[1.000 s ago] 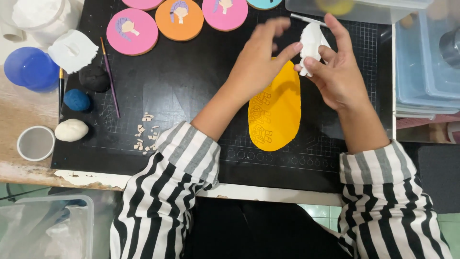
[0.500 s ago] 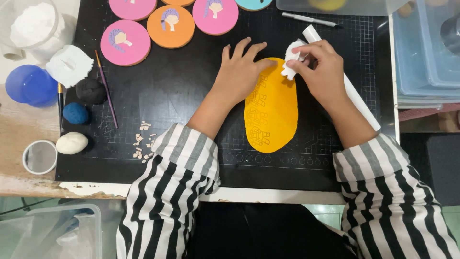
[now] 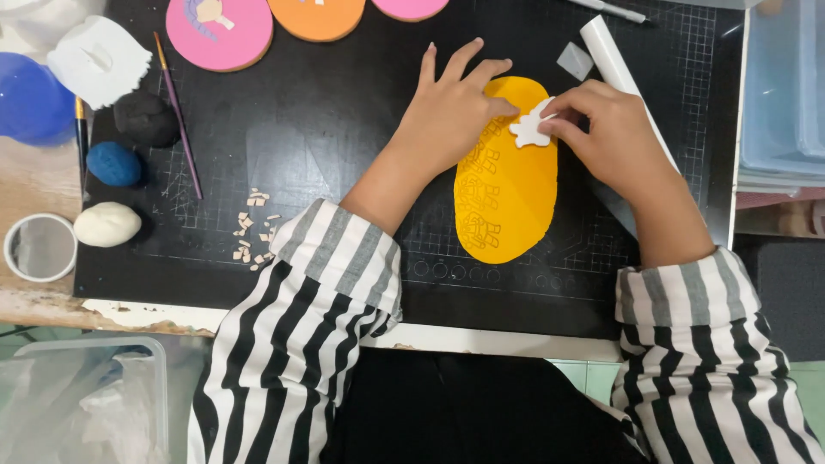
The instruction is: Tracing and cutting out shapes from a yellow material sheet using a craft knife and assembling small pieces.
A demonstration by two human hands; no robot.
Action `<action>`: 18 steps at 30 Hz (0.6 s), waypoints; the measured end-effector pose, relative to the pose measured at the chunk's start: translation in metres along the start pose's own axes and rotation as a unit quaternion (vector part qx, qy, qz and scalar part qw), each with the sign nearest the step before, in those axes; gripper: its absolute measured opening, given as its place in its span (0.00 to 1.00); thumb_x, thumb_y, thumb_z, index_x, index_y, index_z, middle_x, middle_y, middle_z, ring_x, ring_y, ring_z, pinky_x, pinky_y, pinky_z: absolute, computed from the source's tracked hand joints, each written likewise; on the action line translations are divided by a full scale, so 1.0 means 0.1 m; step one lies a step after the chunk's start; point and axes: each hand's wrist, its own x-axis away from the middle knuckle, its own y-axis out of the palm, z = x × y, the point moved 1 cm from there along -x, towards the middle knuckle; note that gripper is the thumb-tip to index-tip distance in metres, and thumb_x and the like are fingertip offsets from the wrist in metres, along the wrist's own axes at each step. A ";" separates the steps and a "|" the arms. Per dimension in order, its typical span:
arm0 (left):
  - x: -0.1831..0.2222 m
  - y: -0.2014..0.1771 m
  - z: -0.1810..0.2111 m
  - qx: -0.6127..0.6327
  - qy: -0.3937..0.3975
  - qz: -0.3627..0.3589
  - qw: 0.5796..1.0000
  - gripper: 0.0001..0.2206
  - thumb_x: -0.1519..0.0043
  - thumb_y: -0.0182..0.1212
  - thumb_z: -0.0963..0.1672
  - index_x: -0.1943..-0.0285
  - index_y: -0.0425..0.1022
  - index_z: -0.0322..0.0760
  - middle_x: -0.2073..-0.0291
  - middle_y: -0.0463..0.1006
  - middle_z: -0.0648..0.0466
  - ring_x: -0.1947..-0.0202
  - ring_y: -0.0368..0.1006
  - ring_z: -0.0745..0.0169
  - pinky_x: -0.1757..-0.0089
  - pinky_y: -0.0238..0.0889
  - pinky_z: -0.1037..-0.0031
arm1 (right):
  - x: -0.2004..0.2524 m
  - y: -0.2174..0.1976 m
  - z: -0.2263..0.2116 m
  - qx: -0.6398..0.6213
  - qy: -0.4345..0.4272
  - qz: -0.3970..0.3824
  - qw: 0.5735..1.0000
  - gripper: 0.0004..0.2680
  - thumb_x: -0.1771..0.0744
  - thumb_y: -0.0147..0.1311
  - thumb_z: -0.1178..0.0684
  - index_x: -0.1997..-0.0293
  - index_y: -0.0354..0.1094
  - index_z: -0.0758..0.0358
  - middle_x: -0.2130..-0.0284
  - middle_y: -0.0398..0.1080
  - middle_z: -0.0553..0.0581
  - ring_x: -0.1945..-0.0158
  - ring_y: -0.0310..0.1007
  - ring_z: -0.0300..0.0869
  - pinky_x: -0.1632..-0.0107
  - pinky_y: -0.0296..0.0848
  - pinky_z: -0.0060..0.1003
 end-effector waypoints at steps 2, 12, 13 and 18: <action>0.00 -0.01 0.05 0.010 0.011 -0.002 1.000 0.11 0.38 0.68 0.46 0.48 0.85 0.59 0.35 0.68 0.49 0.31 0.52 0.36 0.39 0.40 0.26 | 0.03 -0.07 -0.10 -0.004 0.005 -0.016 1.000 0.07 0.30 0.62 0.56 0.49 0.76 0.66 0.57 0.74 0.59 0.57 0.75 0.46 0.52 0.71 0.40; 0.04 -0.14 0.25 0.018 0.087 0.043 0.995 0.06 0.37 0.66 0.43 0.65 0.85 0.52 0.43 0.76 0.52 0.33 0.56 0.40 0.40 0.41 0.28 | 0.24 -0.17 -0.39 0.003 -0.019 -0.098 0.995 0.08 0.30 0.59 0.53 0.49 0.74 0.66 0.58 0.72 0.59 0.58 0.75 0.46 0.53 0.73 0.39; 0.04 -0.13 0.23 0.020 0.086 0.041 0.995 0.06 0.37 0.66 0.43 0.65 0.85 0.52 0.43 0.76 0.52 0.33 0.56 0.40 0.40 0.41 0.28 | 0.24 -0.17 -0.40 0.002 -0.018 -0.100 0.995 0.08 0.30 0.59 0.53 0.49 0.74 0.66 0.58 0.72 0.59 0.58 0.75 0.46 0.53 0.73 0.39; 0.06 -0.20 0.13 -0.020 0.079 0.146 0.986 0.05 0.37 0.69 0.39 0.64 0.84 0.45 0.48 0.78 0.57 0.38 0.61 0.44 0.42 0.45 0.39 | 0.25 -0.11 -0.46 0.044 -0.036 -0.146 0.988 0.09 0.29 0.53 0.49 0.49 0.72 0.64 0.54 0.74 0.56 0.58 0.73 0.48 0.48 0.67 0.47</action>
